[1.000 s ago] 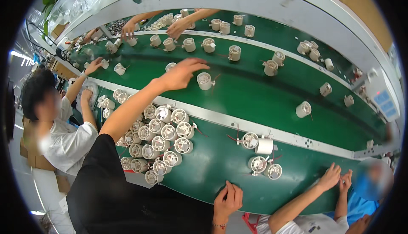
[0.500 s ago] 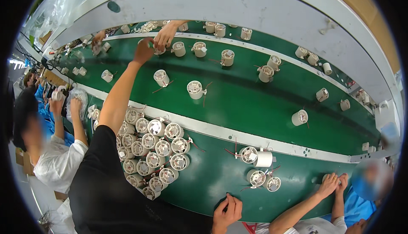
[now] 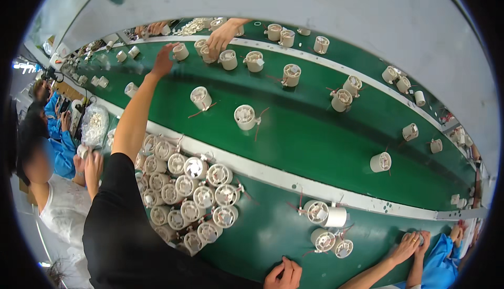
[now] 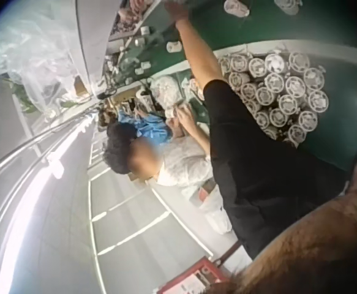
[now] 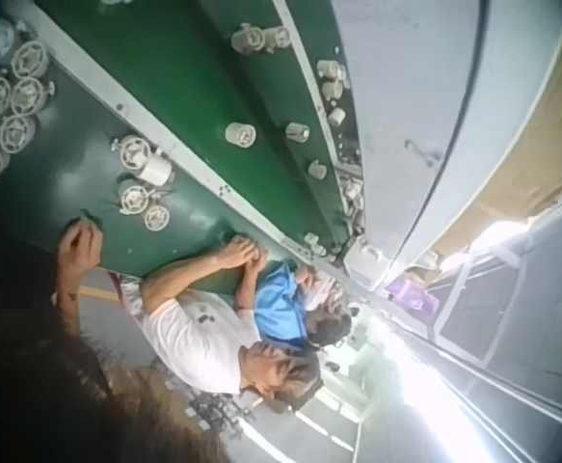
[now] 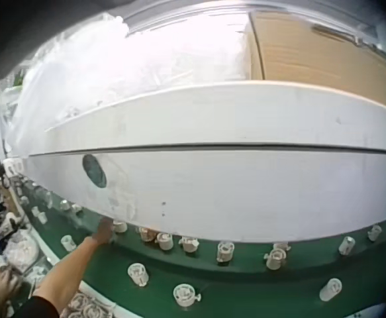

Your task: Assembling small white plastic electronic components and inserting small parts by hand at a conveyor belt station.

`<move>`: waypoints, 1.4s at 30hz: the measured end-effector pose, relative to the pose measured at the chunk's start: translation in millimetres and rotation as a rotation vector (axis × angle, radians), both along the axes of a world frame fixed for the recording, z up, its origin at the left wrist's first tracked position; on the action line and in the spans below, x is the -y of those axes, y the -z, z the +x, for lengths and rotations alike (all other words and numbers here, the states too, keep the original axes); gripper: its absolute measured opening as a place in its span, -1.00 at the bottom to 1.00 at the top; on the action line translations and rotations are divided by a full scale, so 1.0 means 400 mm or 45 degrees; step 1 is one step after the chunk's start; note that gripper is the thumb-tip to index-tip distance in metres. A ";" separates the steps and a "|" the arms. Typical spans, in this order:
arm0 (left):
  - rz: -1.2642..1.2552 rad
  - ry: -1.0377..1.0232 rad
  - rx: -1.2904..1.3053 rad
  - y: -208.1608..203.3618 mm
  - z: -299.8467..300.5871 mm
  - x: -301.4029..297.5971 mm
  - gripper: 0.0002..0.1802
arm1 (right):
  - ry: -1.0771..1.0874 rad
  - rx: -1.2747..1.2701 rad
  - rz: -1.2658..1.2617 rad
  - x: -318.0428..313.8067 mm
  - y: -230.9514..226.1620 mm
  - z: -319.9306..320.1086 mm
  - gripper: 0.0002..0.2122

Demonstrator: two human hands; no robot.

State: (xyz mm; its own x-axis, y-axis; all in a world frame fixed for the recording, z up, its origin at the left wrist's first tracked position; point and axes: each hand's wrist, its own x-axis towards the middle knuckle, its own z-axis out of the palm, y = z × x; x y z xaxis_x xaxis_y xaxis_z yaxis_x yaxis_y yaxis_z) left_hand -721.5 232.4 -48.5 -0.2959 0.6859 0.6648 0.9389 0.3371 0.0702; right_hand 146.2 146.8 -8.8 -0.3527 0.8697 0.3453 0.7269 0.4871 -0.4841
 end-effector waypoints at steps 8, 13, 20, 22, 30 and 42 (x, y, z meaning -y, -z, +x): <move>-0.118 -0.289 0.251 -0.012 0.031 -0.109 -0.35 | 0.144 -0.010 -0.146 0.013 -0.043 -0.010 -0.84; -0.278 -0.464 0.268 -0.097 0.084 -0.058 -0.46 | 0.099 -0.040 -0.125 -0.004 -0.039 -0.027 -0.86; -0.103 0.159 -0.109 -0.150 0.323 -0.146 -0.47 | 0.089 -0.096 -0.003 -0.006 -0.041 -0.042 -0.84; -0.078 0.481 -0.169 -0.172 0.432 -0.202 -0.44 | 0.112 -0.093 -0.035 0.000 -0.022 -0.033 -0.84; -0.718 0.094 -0.117 -0.178 0.471 -0.293 -0.29 | 0.094 -0.052 -0.022 0.018 0.048 0.023 -0.86; -0.859 0.846 -0.049 -0.438 0.912 -0.160 -0.35 | 0.046 -0.285 0.044 -0.001 0.051 0.016 -0.79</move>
State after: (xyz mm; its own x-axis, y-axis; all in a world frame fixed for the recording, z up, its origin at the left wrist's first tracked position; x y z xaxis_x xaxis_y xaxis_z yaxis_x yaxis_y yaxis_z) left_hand -356.6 296.4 126.8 0.3069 0.9493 0.0680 0.9509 -0.3089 0.0204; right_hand 152.7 147.0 -29.3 -0.2328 0.8668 0.4410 0.6207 0.4815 -0.6188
